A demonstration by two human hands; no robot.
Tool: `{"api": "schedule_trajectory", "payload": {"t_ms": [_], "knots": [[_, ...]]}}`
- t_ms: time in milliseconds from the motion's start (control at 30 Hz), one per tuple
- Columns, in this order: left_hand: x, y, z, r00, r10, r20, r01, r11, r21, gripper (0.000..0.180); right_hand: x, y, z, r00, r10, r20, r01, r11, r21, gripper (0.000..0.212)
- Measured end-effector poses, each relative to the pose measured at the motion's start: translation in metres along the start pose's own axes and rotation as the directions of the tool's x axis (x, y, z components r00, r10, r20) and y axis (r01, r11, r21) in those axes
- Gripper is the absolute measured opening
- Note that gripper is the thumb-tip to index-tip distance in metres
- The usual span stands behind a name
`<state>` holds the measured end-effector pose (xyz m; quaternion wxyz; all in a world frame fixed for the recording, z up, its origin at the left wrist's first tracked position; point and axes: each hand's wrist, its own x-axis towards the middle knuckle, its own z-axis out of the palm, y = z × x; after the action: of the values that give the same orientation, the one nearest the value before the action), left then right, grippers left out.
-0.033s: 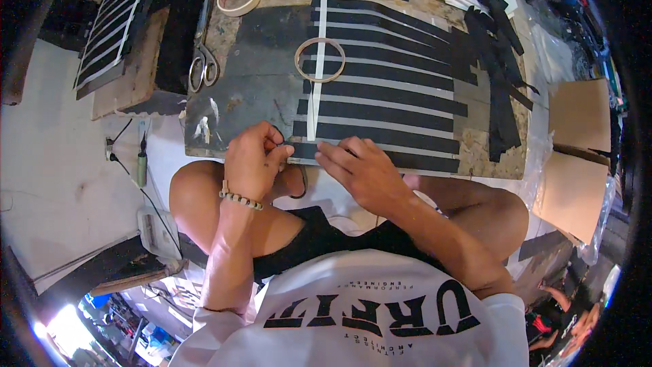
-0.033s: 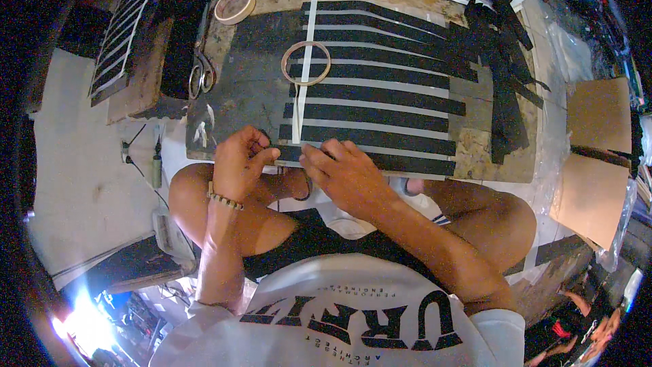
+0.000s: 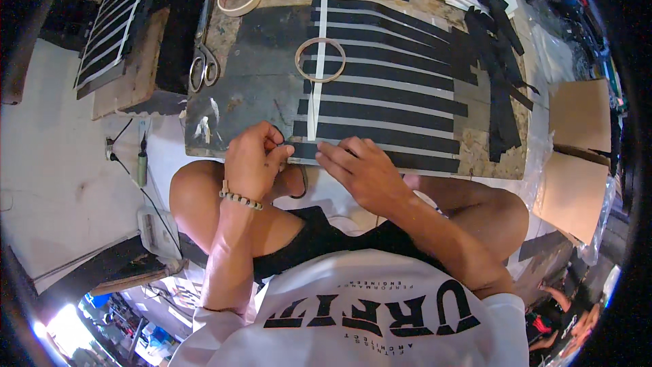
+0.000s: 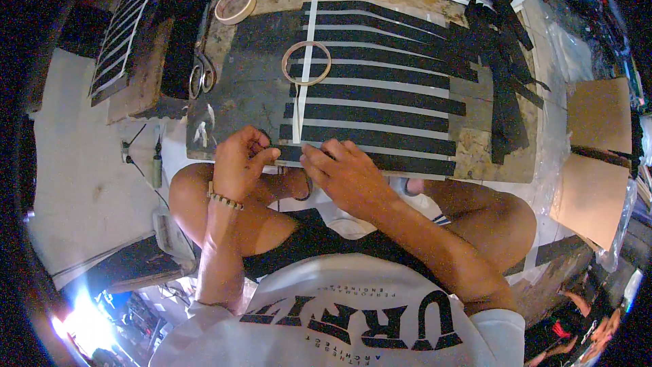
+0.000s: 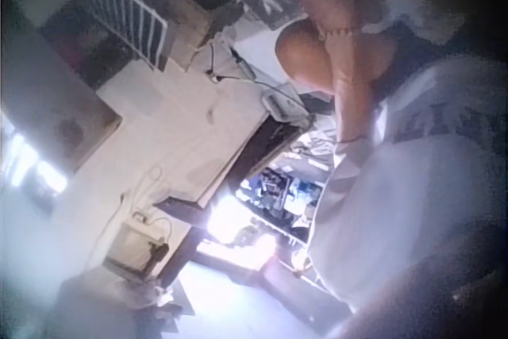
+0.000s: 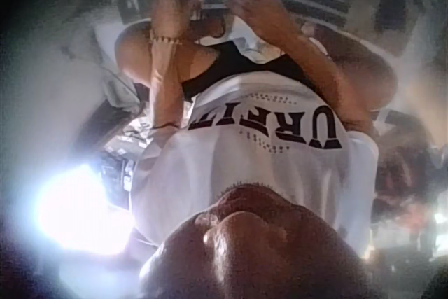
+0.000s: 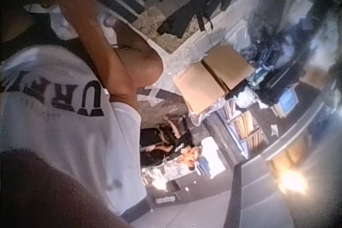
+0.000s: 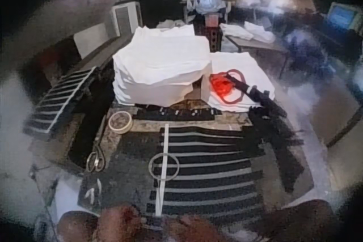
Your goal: The person applies strips of adhesive tape to black transfer sheets on a workstation, using scissors to cut the tape and pressing it down by hand.
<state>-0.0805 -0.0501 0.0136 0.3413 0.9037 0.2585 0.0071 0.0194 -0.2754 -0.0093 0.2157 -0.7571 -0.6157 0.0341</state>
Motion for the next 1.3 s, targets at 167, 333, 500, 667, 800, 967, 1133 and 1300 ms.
{"api": "schedule_trajectory", "payload": {"t_ms": [167, 333, 500, 667, 800, 967, 1133, 1300], "knots": [[-0.001, -0.005, 0.002, 1.0, -0.007, 0.013, 0.008, 0.997, -0.071, 0.023, -0.002, 0.001, 0.004, 1.0, -0.008, -0.006, 0.008, 1.0, 0.004, 0.038], [-0.001, -0.005, 0.001, 0.999, -0.011, 0.033, 0.014, 0.996, -0.088, 0.024, -0.002, 0.001, 0.003, 1.0, -0.003, 0.002, 0.003, 1.0, 0.017, 0.038], [-0.001, -0.007, 0.003, 1.0, 0.022, 0.014, -0.021, 0.996, -0.091, 0.025, -0.002, 0.002, 0.004, 1.0, -0.025, 0.004, 0.025, 1.0, -0.014, 0.043], [-0.001, -0.001, 0.001, 1.0, -0.004, 0.028, 0.006, 0.998, -0.063, 0.025, -0.001, 0.0, -0.001, 0.997, -0.006, 0.078, 0.006, 1.0, -0.008, 0.046], [-0.002, -0.007, 0.001, 0.999, 0.018, 0.028, -0.017, 0.999, -0.034, 0.026, 0.0, 0.001, -0.001, 0.997, -0.04, 0.069, 0.044, 0.998, -0.044, 0.045], [0.006, 0.008, -0.012, 0.998, 0.016, 0.057, -0.019, 0.998, 0.053, 0.023, 0.001, -0.001, -0.001, 0.997, -0.031, 0.072, 0.035, 0.998, -0.05, 0.044], [0.07, 0.046, -0.023, 0.989, 0.139, -0.053, -0.133, 0.986, 0.105, 0.026, 0.005, 0.0, -0.006, 0.997, -0.028, 0.074, 0.034, 0.996, -0.08, 0.04], [0.139, 0.027, 0.01, 0.921, 0.328, -0.21, -0.26, 0.919, 0.296, 0.036, 0.011, -0.005, -0.011, 0.999, -0.009, 0.038, 0.01, 1.0, -0.019, 0.035]]}}
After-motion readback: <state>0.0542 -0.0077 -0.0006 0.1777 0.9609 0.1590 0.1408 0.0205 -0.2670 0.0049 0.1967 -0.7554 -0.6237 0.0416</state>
